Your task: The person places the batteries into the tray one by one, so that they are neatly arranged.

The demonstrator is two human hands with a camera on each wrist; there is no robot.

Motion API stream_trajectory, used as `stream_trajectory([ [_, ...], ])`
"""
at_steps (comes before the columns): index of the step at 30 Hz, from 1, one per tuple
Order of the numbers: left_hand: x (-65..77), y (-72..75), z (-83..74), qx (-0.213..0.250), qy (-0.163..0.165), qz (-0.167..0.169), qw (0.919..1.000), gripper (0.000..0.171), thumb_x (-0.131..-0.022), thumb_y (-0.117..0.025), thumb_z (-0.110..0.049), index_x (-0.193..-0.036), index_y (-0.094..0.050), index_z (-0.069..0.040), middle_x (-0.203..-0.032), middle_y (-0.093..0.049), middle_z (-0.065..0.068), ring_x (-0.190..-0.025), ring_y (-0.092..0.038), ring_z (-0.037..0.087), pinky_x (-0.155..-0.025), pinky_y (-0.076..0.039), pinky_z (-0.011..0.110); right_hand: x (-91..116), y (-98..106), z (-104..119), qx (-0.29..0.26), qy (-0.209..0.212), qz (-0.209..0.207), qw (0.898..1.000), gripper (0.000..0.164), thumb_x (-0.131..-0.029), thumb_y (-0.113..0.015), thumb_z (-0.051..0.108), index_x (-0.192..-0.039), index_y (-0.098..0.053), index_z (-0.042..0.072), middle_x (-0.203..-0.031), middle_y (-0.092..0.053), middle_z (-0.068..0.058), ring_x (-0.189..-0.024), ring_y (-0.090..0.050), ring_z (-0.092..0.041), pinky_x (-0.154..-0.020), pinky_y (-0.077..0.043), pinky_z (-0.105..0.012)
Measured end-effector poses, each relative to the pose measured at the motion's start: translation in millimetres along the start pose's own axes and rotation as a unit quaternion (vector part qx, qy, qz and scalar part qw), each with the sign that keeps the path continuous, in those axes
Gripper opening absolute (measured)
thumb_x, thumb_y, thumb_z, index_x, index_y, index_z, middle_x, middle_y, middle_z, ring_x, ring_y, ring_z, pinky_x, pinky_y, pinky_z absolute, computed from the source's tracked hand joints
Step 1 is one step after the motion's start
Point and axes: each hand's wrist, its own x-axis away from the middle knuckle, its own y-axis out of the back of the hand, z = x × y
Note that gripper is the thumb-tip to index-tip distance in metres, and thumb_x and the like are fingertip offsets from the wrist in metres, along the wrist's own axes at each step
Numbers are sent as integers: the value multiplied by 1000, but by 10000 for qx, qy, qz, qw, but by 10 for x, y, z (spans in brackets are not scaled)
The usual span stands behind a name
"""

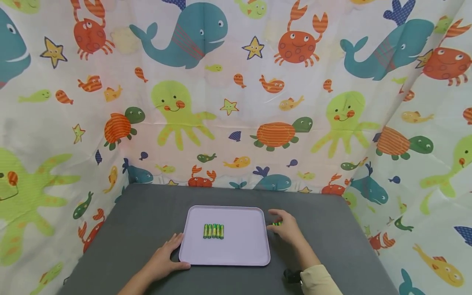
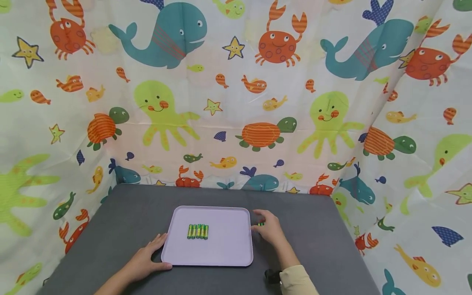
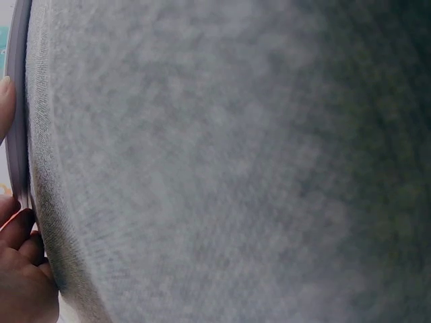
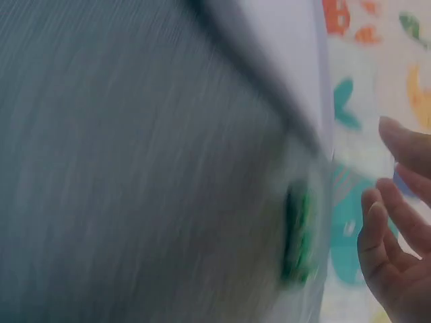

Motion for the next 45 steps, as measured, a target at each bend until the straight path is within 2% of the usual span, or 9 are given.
stream_trajectory([
  [5, 1, 2, -16, 59, 140, 92, 9998, 111, -66, -89, -55, -155, -41, -9, -161, -37, 16, -151, -27, 43, -111, -23, 75, 69, 273, -347, 456, -273, -65, 9986, 60, -75, -88, 7, -131, -66, 8, -127, -66, -16, -108, -66, -35, -82, -56, -50],
  [10, 12, 17, -14, 47, 161, 96, 9998, 111, -66, -89, -54, -155, -41, -8, -161, -37, 17, -150, -28, 44, -112, -23, 75, 95, 378, -552, 676, -276, 36, 9973, 67, -70, -90, 6, -133, -65, 6, -123, -65, -19, -104, -66, -34, -83, -55, -51],
  [16, -15, 12, -14, 30, 206, 100, 9997, 111, -66, -89, -56, -155, -41, -9, -161, -37, 17, -150, -28, 43, -112, -23, 75, 65, 356, -605, 719, -113, 242, 9971, 67, -70, -88, 0, -132, -65, 5, -135, -61, -17, -103, -65, -30, -83, -55, -45],
  [20, -24, 1, -12, 23, 268, 136, 9995, 112, -65, -89, -56, -155, -40, -10, -161, -37, 16, -150, -28, 44, -111, -23, 75, 43, 328, -625, 903, -213, 276, 9953, 60, -71, -87, 0, -127, -69, 6, -122, -66, -14, -98, -64, -26, -78, -53, -42],
  [24, -19, 4, -6, 17, 254, 129, 9996, 112, -66, -89, -55, -155, -40, -9, -161, -36, 18, -149, -29, 46, -111, -23, 76, 27, 330, -647, 944, -326, 273, 9946, 55, -72, -87, 1, -124, -70, 5, -111, -69, -13, -96, -65, -25, -78, -54, -43],
  [29, -17, 25, -9, 30, 273, 166, 9995, 112, -67, -88, -56, -155, -39, -8, -161, -36, 17, -150, -27, 44, -112, -23, 75, 22, 362, -667, 585, -480, 253, 9968, 56, -77, -84, 2, -130, -66, 0, -114, -67, -18, -95, -69, -26, -73, -58, -40],
  [35, -25, 30, -14, 29, 164, 131, 9998, 112, -67, -88, -55, -156, -39, -8, -161, -36, 19, -149, -28, 47, -111, -24, 75, 37, 390, -583, 133, -426, 105, 9989, 57, -80, -83, 4, -133, -62, -2, -125, -62, -25, -102, -72, -30, -73, -60, -34],
  [41, -16, 24, -11, -13, 192, 96, 9998, 112, -67, -89, -55, -156, -38, -9, -161, -36, 20, -148, -29, 49, -110, -23, 76, 36, 325, -290, -166, -39, 47, 9998, 57, -79, -84, 2, -132, -63, -4, -126, -61, -26, -103, -72, -34, -74, -61, -35],
  [45, 0, 20, -16, -13, 220, 117, 9997, 112, -67, -89, -54, -156, -38, -9, -160, -36, 20, -148, -29, 49, -110, -23, 76, 30, 215, -92, -110, 230, 123, 9996, 57, -79, -84, 4, -131, -63, -4, -125, -60, -25, -102, -72, -34, -72, -61, -33],
])
